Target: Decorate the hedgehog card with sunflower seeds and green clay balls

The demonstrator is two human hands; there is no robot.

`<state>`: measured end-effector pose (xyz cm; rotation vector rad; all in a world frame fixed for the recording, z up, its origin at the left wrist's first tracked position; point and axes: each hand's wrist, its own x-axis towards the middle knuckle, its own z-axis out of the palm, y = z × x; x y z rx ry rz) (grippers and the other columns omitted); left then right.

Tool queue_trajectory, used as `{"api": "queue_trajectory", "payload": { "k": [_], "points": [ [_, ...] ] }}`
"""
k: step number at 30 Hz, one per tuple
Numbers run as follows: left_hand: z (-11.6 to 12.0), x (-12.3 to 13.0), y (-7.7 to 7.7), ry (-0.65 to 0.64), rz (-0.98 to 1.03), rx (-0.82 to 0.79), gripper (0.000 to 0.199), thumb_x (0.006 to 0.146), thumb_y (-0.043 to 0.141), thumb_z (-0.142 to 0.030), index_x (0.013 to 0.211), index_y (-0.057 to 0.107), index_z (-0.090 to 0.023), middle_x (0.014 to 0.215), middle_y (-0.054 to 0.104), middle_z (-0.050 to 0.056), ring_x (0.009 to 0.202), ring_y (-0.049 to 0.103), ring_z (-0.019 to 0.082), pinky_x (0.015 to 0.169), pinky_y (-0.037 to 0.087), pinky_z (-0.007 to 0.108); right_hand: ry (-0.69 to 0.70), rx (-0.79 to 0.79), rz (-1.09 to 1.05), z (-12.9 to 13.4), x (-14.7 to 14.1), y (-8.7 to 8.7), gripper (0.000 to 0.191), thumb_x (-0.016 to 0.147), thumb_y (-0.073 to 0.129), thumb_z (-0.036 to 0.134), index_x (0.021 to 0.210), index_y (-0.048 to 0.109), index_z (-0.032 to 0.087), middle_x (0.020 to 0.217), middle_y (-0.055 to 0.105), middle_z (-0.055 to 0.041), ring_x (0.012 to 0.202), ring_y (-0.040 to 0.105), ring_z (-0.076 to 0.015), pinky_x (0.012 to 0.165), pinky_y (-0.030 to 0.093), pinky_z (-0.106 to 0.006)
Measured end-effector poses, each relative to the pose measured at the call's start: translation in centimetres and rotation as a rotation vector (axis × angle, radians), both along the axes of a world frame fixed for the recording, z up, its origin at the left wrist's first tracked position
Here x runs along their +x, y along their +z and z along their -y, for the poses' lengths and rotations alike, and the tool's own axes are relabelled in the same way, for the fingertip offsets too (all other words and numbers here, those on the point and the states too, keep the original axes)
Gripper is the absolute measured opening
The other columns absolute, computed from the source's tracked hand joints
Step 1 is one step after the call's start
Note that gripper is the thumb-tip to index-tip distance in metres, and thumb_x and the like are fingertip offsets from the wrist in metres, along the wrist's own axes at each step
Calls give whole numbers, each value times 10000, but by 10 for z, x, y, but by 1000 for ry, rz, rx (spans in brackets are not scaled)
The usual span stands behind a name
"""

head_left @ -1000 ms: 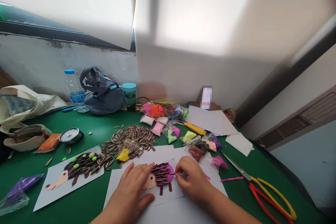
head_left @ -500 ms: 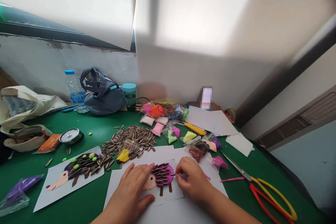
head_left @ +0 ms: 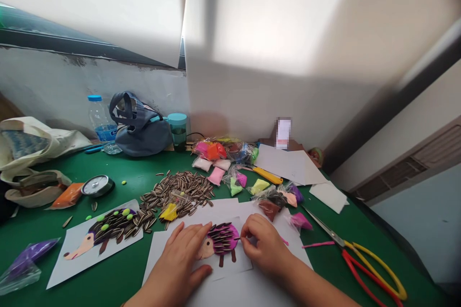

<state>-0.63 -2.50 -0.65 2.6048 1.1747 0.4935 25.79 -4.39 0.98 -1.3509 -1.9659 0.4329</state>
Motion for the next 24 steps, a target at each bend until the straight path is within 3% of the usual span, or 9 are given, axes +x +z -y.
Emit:
{"api": "queue_trajectory", "payload": {
  "k": [24],
  "points": [
    [1, 1, 0, -6, 8, 16, 912, 742, 733, -205, 1492, 227, -318, 1378, 570, 51, 1252, 535, 276, 1122, 328, 592, -6, -18, 74, -2, -9, -6, 120, 786, 594, 78, 760, 608, 193, 755, 623, -17, 734, 541, -164, 675, 382, -276]
  ]
}}
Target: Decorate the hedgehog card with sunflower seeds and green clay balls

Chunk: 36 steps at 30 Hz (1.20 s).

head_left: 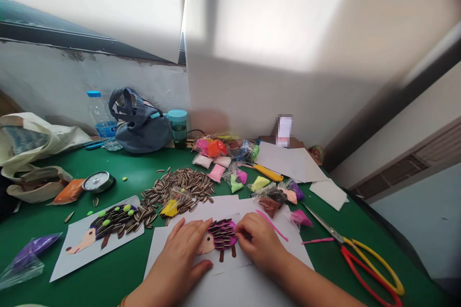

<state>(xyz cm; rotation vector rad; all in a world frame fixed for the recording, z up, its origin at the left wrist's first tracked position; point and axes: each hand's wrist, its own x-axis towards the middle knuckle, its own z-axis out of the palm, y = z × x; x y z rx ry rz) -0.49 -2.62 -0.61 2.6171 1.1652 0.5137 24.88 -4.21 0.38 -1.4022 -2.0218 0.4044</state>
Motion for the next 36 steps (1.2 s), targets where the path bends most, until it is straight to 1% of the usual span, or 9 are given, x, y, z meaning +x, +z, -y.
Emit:
{"api": "queue_trajectory", "payload": {
  "k": [5, 10, 13, 18, 24, 28, 30, 33, 36],
  "points": [
    [0, 0, 1, -4, 12, 9, 870, 753, 705, -197, 1488, 250, -298, 1374, 573, 70, 1246, 540, 280, 1121, 332, 577, 16, 62, 91, 1, -2, -3, 114, 802, 593, 80, 777, 616, 189, 769, 633, -27, 746, 545, -170, 688, 382, -281],
    [0, -1, 0, -7, 15, -1, 865, 757, 701, -204, 1488, 250, -306, 1376, 571, 73, 1245, 541, 282, 1123, 325, 578, 52, 161, 239, 1, -4, -4, 107, 854, 555, 105, 827, 626, 181, 790, 640, -49, 761, 542, -190, 707, 374, -309],
    [1, -1, 0, -7, 13, 0, 872, 752, 709, -215, 1487, 250, -308, 1377, 572, 68, 1247, 540, 283, 1122, 330, 576, 53, 214, 307, 1, -5, -5, 135, 873, 525, 103, 824, 626, 177, 777, 633, -54, 745, 528, -196, 698, 361, -321],
    [0, 0, 0, 2, 10, 17, 848, 750, 714, -228, 1475, 282, -305, 1364, 585, 56, 1238, 549, 282, 1115, 344, 578, 50, 244, 349, 1, -8, -7, 141, 860, 532, 85, 802, 618, 180, 756, 623, -52, 730, 522, -196, 692, 344, -321],
    [-1, 0, -2, -9, 2, 44, 826, 738, 739, -245, 1450, 323, -292, 1364, 587, 61, 1231, 554, 288, 1103, 361, 584, 54, 227, 328, 2, -7, -6, 133, 874, 535, 85, 825, 616, 179, 773, 625, -52, 743, 520, -194, 700, 353, -317],
    [-1, -1, -1, -9, 18, 57, 800, 743, 738, -236, 1439, 347, -286, 1356, 592, 68, 1224, 560, 287, 1100, 369, 573, 77, 156, 245, 6, -3, 3, 106, 859, 555, 113, 890, 621, 190, 840, 635, -63, 798, 532, -206, 725, 389, -328],
    [-1, -1, 0, -7, 29, 51, 793, 748, 736, -237, 1438, 349, -289, 1354, 594, 70, 1221, 562, 288, 1100, 369, 573, 86, 121, 184, 6, 0, 10, 124, 844, 567, 131, 933, 624, 197, 882, 637, -68, 830, 539, -213, 743, 408, -339],
    [-1, -1, 3, -7, 41, 26, 779, 749, 741, -241, 1428, 363, -300, 1340, 603, 69, 1210, 568, 290, 1096, 372, 573, 82, 104, 112, 0, 4, 17, 143, 868, 563, 148, 973, 637, 211, 914, 639, -59, 860, 554, -207, 776, 422, -346],
    [-3, -1, 6, 2, 54, -6, 745, 744, 743, -245, 1407, 407, -303, 1321, 616, 65, 1202, 573, 291, 1099, 370, 569, 81, 73, 106, -13, 6, 21, 166, 891, 555, 137, 970, 669, 228, 921, 642, -47, 877, 570, -194, 789, 435, -332]
  ]
}}
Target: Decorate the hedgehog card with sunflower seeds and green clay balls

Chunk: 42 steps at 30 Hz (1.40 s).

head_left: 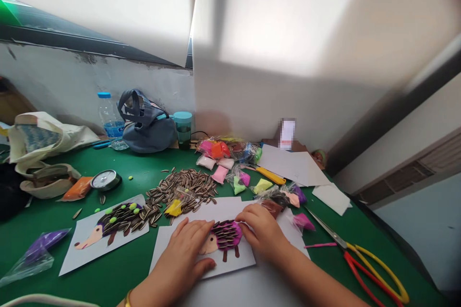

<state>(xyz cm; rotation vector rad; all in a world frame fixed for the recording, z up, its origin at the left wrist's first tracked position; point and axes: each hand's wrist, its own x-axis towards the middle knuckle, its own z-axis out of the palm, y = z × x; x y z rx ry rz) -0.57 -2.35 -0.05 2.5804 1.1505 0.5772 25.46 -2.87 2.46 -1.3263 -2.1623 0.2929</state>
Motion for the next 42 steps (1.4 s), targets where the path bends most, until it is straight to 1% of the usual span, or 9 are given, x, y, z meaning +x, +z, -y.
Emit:
{"api": "queue_trajectory", "payload": {
  "k": [6, 11, 15, 18, 27, 31, 34, 38, 42],
  "points": [
    [-2, 0, 6, -2, 20, -65, 763, 706, 763, -258, 1394, 439, -311, 1295, 622, 63, 1192, 571, 299, 1102, 353, 584, 90, -125, 105, -33, -16, 8, 221, 873, 602, 114, 957, 742, 262, 937, 670, -25, 922, 596, -178, 808, 445, -296],
    [-3, -1, 4, -6, 2, -28, 721, 727, 758, -301, 1381, 456, -292, 1294, 616, 75, 1191, 566, 298, 1101, 356, 570, 175, -176, 169, -45, -30, 11, 255, 867, 592, 102, 969, 758, 267, 905, 677, -19, 901, 601, -167, 803, 439, -273],
    [-6, 1, 2, -5, 32, 36, 467, 870, 615, -295, 1324, 511, -269, 1219, 655, 62, 1125, 601, 252, 1074, 406, 514, 206, -159, 176, -47, -32, 7, 217, 859, 611, 125, 937, 755, 268, 882, 668, -12, 866, 598, -160, 785, 431, -266],
    [-8, 5, 3, 7, 59, 47, 338, 921, 514, -230, 1253, 570, -259, 1143, 678, 60, 1065, 619, 231, 1037, 439, 490, 213, -154, 162, -47, -33, 3, 216, 851, 620, 120, 931, 751, 270, 883, 665, -6, 862, 595, -153, 785, 422, -260],
    [-7, 11, 10, 4, 78, 25, 354, 899, 456, -127, 1189, 618, -249, 1098, 671, 58, 1023, 618, 220, 994, 469, 481, 196, -127, 156, -45, -37, -2, 244, 808, 653, 85, 893, 758, 288, 889, 658, 3, 847, 577, -154, 767, 405, -271],
    [-7, 11, 8, 4, 49, 9, 352, 898, 450, -117, 1177, 628, -237, 1110, 664, 70, 1030, 609, 229, 1004, 448, 515, 173, -160, 127, -46, -33, 2, 244, 828, 635, 78, 914, 753, 273, 907, 665, -4, 885, 590, -159, 786, 420, -270],
    [-7, 10, 5, 7, 39, 9, 354, 895, 457, -113, 1178, 631, -237, 1126, 659, 75, 1046, 603, 236, 1016, 432, 528, 143, -178, 114, -46, -24, 6, 184, 842, 647, 116, 903, 748, 257, 915, 668, -13, 921, 596, -173, 812, 429, -284],
    [-8, 9, 4, 7, 47, 7, 351, 896, 467, -118, 1182, 629, -244, 1126, 660, 72, 1049, 604, 235, 1021, 425, 528, 175, -221, 120, -44, -13, 6, 125, 826, 693, 157, 852, 745, 267, 901, 657, -1, 929, 590, -173, 830, 432, -280],
    [-8, 9, 4, 7, 76, 33, 337, 889, 484, -131, 1167, 636, -242, 1112, 670, 68, 1027, 617, 230, 1002, 450, 501, 215, -257, 125, -43, -9, 6, 198, 809, 675, 110, 884, 751, 278, 914, 647, 3, 930, 580, -164, 836, 425, -265]
  ]
}}
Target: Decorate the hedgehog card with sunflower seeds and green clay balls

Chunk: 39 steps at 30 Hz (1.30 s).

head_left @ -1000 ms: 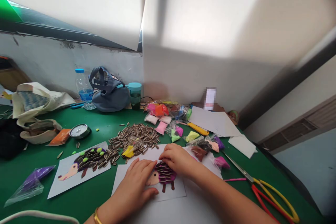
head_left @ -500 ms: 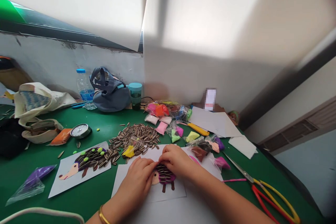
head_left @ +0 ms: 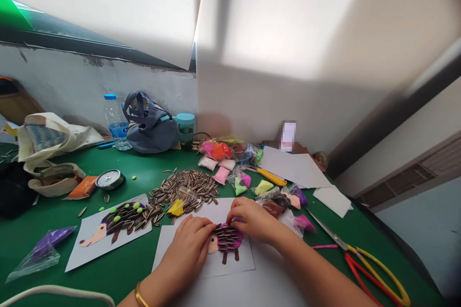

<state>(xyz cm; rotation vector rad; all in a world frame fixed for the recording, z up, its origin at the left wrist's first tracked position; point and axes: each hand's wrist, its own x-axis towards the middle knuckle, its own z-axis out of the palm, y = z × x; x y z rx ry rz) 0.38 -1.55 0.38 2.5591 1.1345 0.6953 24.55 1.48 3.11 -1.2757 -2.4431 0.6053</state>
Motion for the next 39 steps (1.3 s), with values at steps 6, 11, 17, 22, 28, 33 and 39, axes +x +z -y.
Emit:
{"api": "queue_trajectory", "payload": {
  "k": [6, 11, 17, 22, 28, 33, 39],
  "points": [
    [0, 0, -2, 8, -13, -10, 331, 894, 484, -138, 1169, 634, -247, 1114, 670, 62, 1040, 617, 238, 1026, 423, 538, 3, -10, 78, 0, -6, 7, 176, 814, 660, 156, 912, 761, 263, 908, 650, -6, 904, 571, -162, 818, 394, -270],
    [0, 0, -2, 6, -22, -28, 325, 904, 478, -144, 1170, 630, -249, 1124, 665, 59, 1053, 613, 240, 1025, 422, 542, -3, 30, 183, -1, -12, 11, 157, 831, 654, 201, 919, 765, 269, 919, 668, -11, 891, 566, -170, 763, 358, -285],
    [0, 0, -2, 5, -17, -25, 317, 902, 486, -148, 1170, 629, -238, 1123, 668, 66, 1049, 615, 244, 1023, 423, 552, -1, 98, 254, 0, -15, 10, 159, 856, 610, 203, 894, 757, 251, 900, 669, -21, 862, 562, -166, 737, 335, -290],
    [0, -1, -2, 12, -4, -9, 313, 894, 500, -152, 1161, 632, -249, 1117, 671, 62, 1046, 617, 242, 1016, 437, 533, -2, 124, 248, 1, -17, 9, 144, 839, 615, 184, 879, 742, 240, 899, 659, -16, 840, 557, -159, 727, 341, -282],
    [0, 0, -1, 6, -11, -4, 313, 900, 494, -153, 1163, 632, -248, 1113, 670, 65, 1040, 616, 240, 1011, 438, 528, 7, 105, 250, 0, -17, 8, 134, 859, 619, 211, 892, 745, 244, 910, 660, -18, 853, 558, -164, 737, 351, -280],
    [0, 0, -1, 7, -20, -9, 308, 902, 494, -159, 1164, 630, -246, 1123, 665, 66, 1051, 611, 241, 1007, 443, 518, 13, 120, 265, -1, -18, 9, 138, 873, 601, 198, 885, 732, 241, 917, 667, -14, 864, 563, -162, 740, 352, -276],
    [0, 0, -2, 14, -20, -14, 316, 901, 497, -159, 1171, 624, -266, 1124, 666, 56, 1056, 611, 237, 1041, 411, 528, -95, 140, 251, 3, -15, 17, 154, 922, 548, 198, 919, 701, 212, 875, 688, -31, 849, 586, -166, 739, 358, -273]
  ]
}}
